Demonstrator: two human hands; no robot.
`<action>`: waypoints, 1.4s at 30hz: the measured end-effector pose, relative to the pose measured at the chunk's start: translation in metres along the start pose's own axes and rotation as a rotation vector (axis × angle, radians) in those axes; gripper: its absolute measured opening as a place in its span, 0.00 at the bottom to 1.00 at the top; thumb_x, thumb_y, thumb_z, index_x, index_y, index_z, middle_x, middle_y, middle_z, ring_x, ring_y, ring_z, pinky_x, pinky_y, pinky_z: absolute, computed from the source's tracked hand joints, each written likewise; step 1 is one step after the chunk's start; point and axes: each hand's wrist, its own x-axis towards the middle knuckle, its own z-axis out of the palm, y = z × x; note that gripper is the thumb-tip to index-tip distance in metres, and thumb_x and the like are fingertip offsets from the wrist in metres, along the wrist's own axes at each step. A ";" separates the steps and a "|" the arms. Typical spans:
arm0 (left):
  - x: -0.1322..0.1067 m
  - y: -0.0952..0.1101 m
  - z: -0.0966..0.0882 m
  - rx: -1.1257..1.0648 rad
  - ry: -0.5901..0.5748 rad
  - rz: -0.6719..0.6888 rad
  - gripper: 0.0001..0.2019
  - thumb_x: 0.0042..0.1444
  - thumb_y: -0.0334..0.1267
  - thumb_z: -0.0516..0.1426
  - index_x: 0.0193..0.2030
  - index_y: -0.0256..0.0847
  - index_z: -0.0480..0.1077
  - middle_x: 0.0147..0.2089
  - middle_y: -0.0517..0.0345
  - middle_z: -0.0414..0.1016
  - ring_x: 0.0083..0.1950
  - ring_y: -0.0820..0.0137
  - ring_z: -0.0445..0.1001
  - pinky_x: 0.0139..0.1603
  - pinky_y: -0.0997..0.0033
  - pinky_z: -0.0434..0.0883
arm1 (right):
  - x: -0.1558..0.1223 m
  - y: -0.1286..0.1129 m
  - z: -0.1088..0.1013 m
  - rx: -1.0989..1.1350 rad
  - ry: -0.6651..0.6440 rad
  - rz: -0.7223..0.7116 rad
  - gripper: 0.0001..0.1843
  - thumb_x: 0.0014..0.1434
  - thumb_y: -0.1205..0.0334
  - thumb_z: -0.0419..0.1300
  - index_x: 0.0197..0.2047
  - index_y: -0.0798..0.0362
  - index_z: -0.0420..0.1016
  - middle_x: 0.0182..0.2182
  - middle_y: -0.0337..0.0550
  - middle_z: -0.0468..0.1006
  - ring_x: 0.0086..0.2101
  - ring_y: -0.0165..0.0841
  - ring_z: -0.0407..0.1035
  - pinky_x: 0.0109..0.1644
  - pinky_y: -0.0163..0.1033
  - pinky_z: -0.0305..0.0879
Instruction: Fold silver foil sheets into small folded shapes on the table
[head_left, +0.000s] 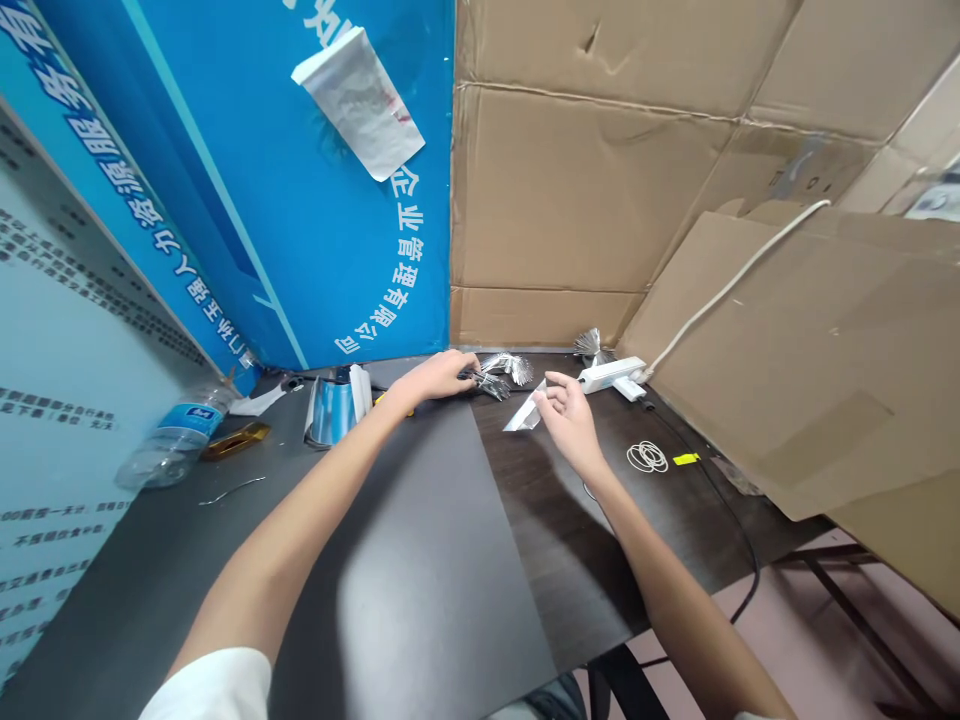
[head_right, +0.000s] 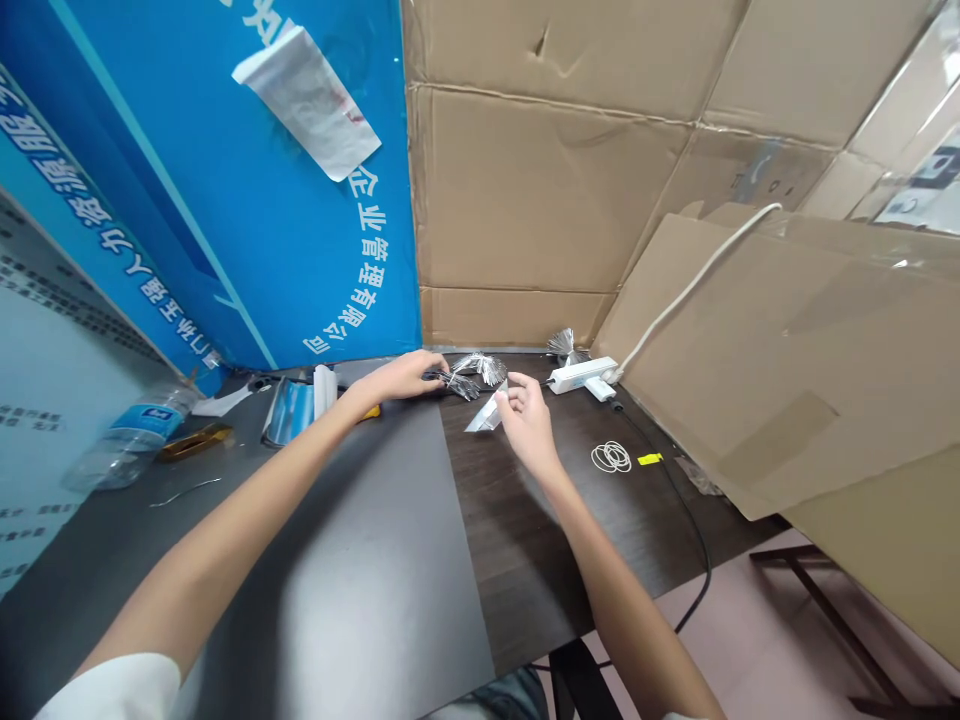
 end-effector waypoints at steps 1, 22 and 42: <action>-0.004 0.005 -0.001 -0.015 -0.002 -0.011 0.12 0.58 0.45 0.61 0.45 0.42 0.76 0.47 0.50 0.82 0.49 0.58 0.76 0.53 0.64 0.69 | -0.001 -0.005 -0.001 0.038 0.020 -0.010 0.26 0.62 0.47 0.65 0.56 0.51 0.65 0.35 0.40 0.77 0.34 0.36 0.74 0.42 0.42 0.72; -0.150 0.072 0.036 -0.789 0.009 -0.540 0.13 0.52 0.43 0.66 0.33 0.41 0.67 0.29 0.59 0.77 0.31 0.69 0.72 0.33 0.72 0.61 | -0.065 -0.044 0.041 -0.403 -0.494 -0.328 0.05 0.69 0.63 0.60 0.42 0.48 0.78 0.41 0.45 0.79 0.43 0.40 0.75 0.49 0.45 0.72; -0.155 0.063 0.040 -0.950 -0.176 -0.425 0.20 0.53 0.48 0.71 0.47 0.38 0.76 0.42 0.52 0.81 0.42 0.65 0.77 0.42 0.69 0.68 | -0.063 -0.027 0.049 -0.358 -0.426 -0.080 0.29 0.55 0.51 0.73 0.57 0.49 0.74 0.49 0.48 0.78 0.44 0.40 0.73 0.48 0.47 0.73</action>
